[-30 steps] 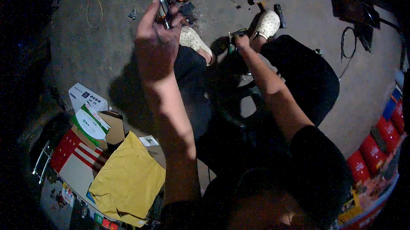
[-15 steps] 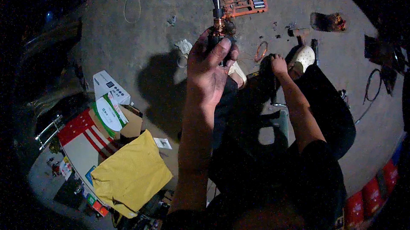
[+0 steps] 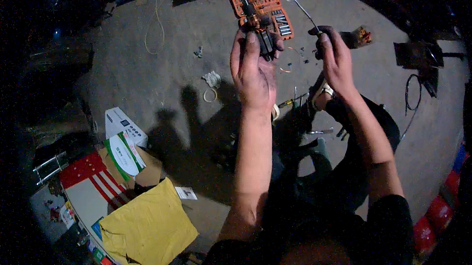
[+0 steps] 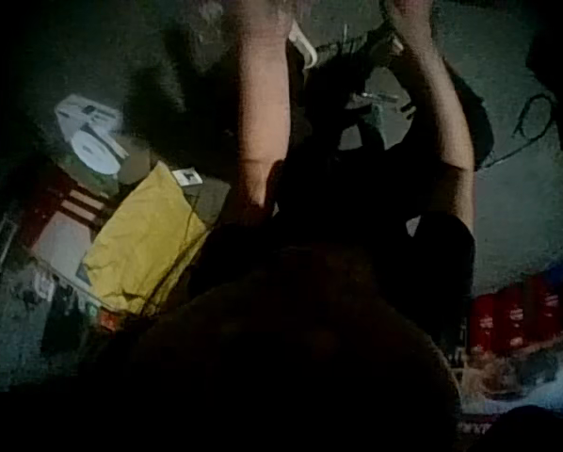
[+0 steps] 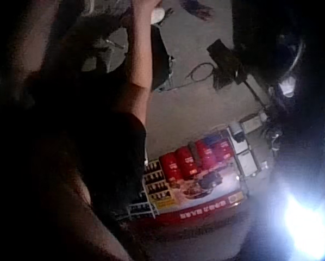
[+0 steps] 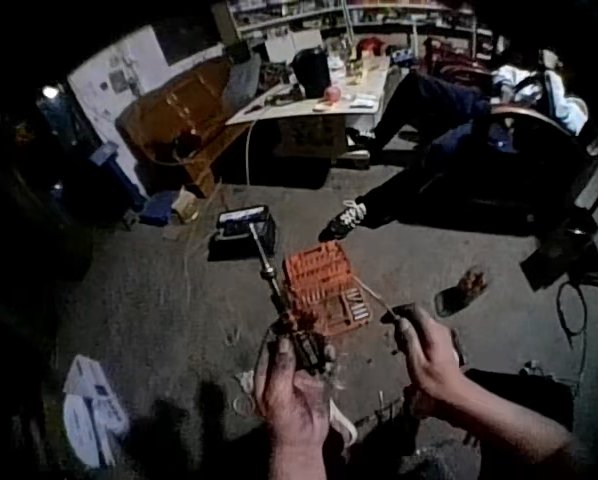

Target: The person sits on a stool in a workshop and assembles a mechanical component, likely a starter motor. They use a screwdriver to tighten screws on a copper-wound assembly and attach a metal ring. The person handles the component with both hands, adjusting parts and using tools to secure them.

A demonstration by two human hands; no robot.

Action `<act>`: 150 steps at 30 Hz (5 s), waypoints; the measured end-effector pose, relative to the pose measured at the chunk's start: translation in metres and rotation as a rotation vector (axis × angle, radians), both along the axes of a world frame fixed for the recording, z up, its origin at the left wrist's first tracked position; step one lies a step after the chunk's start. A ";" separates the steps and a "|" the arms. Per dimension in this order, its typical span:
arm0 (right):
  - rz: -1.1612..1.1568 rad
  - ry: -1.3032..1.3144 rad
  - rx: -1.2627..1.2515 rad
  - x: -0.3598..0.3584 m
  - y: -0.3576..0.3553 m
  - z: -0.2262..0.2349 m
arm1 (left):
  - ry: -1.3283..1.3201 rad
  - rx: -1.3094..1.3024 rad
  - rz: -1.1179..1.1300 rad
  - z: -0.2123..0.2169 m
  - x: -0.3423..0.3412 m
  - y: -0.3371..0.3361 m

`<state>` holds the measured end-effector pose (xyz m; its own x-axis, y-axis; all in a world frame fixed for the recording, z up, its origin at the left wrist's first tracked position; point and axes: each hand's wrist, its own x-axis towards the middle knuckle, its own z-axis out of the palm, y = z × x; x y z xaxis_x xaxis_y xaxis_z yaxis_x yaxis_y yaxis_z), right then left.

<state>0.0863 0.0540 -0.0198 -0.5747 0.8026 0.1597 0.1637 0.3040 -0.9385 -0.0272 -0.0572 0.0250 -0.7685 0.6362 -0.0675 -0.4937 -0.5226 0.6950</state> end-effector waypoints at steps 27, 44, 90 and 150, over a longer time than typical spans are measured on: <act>0.249 0.207 -0.261 0.020 -0.031 0.066 | -0.068 0.149 -0.139 0.048 0.015 0.012; 0.242 0.363 0.001 0.003 0.017 0.074 | 0.149 -0.147 -0.421 0.052 0.019 0.003; 0.496 0.113 0.159 0.022 0.028 0.070 | 0.389 -0.358 -0.066 0.058 0.018 0.008; 0.375 0.112 -0.288 0.005 -0.020 0.067 | 0.589 -0.476 0.069 0.039 0.008 0.005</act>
<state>0.0910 0.0340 0.0476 -0.8247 0.5642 0.0392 -0.0145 0.0481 -0.9987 -0.0194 -0.0520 0.0640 -0.7991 0.5907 0.1115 0.0519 -0.1170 0.9918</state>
